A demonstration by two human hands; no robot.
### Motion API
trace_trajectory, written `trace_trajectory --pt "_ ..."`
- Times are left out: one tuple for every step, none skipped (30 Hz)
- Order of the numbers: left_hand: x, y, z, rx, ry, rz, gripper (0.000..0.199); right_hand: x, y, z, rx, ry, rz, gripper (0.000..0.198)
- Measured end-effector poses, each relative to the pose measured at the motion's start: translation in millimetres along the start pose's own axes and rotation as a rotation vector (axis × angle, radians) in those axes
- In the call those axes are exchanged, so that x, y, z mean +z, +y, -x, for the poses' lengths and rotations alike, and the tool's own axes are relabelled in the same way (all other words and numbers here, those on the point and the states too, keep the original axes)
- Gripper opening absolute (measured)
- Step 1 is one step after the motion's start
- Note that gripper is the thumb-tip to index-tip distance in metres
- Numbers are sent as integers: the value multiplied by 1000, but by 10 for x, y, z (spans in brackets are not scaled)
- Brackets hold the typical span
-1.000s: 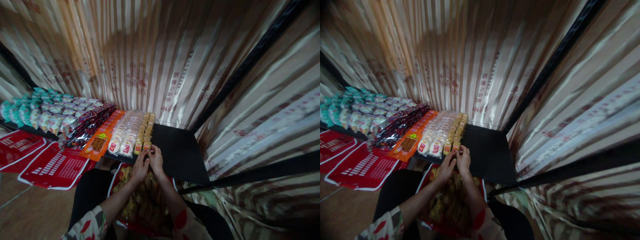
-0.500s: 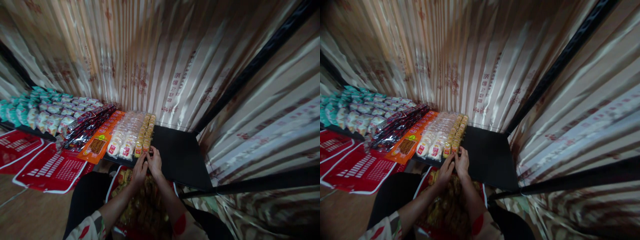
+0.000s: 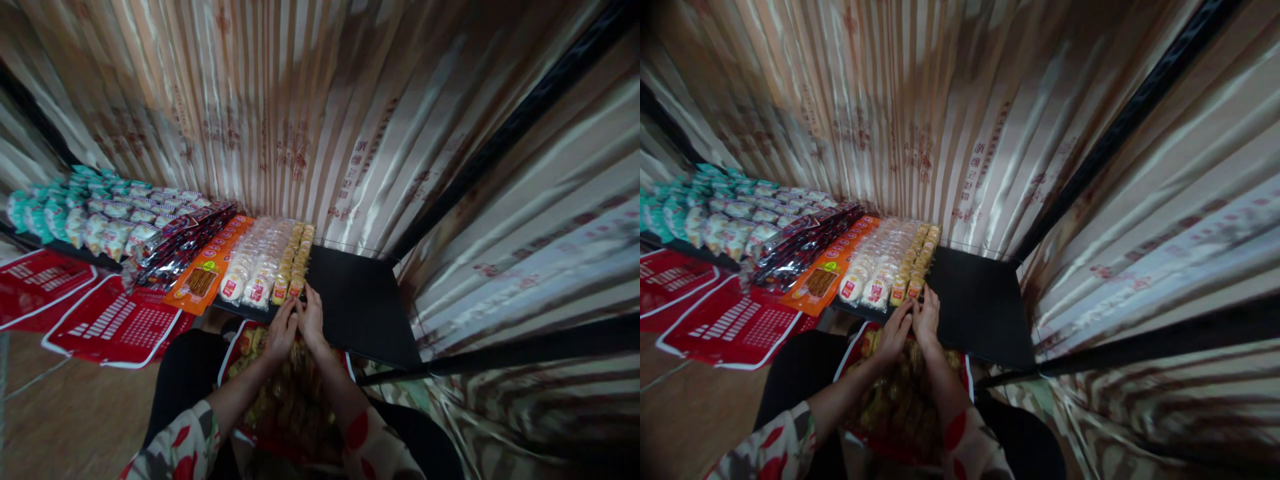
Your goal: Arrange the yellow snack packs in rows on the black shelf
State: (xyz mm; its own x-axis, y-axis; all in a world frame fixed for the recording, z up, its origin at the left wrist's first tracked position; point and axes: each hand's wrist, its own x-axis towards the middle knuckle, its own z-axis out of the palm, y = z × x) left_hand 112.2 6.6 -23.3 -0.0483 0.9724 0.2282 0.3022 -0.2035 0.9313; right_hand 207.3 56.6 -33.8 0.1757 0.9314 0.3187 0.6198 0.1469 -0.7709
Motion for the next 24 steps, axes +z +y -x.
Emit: trace_trajectory --pt "-30 36 30 6 20 -16 37 -16 -8 24 9 15 -20 48" --pt "-64 68 64 15 27 -40 34 -33 -19 53 17 26 -40 49" --pt "-97 92 103 22 30 -66 32 -54 -33 86 24 29 -57 49" --pt "-130 105 146 20 32 -97 29 -76 -49 124 28 27 -69 48" --pt "-161 106 195 11 32 -131 26 -100 -69 170 34 23 -75 47" --pt "-191 94 249 -2 25 -166 24 -126 -92 224 39 19 -83 45" --pt "-219 69 309 -17 11 -202 23 -152 -117 289 42 15 -95 42" --pt "-246 34 375 -31 -16 -237 24 -177 -141 367 45 11 -113 40" --pt "-273 -10 446 -42 -54 -273 25 -200 -163 458 48 5 -136 38" --pt "-301 -61 523 -50 -99 -314 25 -219 -179 562 51 -12 -157 37" --pt "-330 -116 603 -50 -153 -365 25 -234 -185 676 57 -39 -169 35" --pt "-359 -172 687 -44 -213 -423 25 -245 -179 799 66 -78 -164 32" --pt "-385 -227 773 -29 -275 -487 23 -250 -160 924 72 -147 -136 30" --pt "-408 -279 858 0 -346 -548 21 -250 -127 1049 82 -210 -82 27" --pt "-425 -327 942 32 -410 -598 20 -246 -82 1170 84 -284 -20 24" --pt "-434 -370 1021 64 -461 -636 20 -238 -27 1282 109 -334 56 22" --pt "-434 -406 1092 87 -498 -667 21 -228 34 1384 135 -381 128 21" --pt "-425 -436 1153 98 -519 -695 22 -217 96 1474 145 -421 182 20" --pt "-408 -459 1203 101 -532 -720 22 -207 154 1550 154 -455 216 19" --pt "-384 -475 1241 96 -538 -743 22 -198 206 1614 156 -482 220 20" --pt "-357 -486 1267 89 -540 -763 22 -193 248 1664 157 -508 206 21" --pt "-329 -491 1282 82 -540 -782 21 -193 279 1702 161 -531 179 22" --pt "-304 -491 1288 77 -534 -802 21 -198 299 1728 171 -547 140 24" --pt "-285 -489 1287 72 -525 -822 20 -209 311 1744 188 -555 95 24"
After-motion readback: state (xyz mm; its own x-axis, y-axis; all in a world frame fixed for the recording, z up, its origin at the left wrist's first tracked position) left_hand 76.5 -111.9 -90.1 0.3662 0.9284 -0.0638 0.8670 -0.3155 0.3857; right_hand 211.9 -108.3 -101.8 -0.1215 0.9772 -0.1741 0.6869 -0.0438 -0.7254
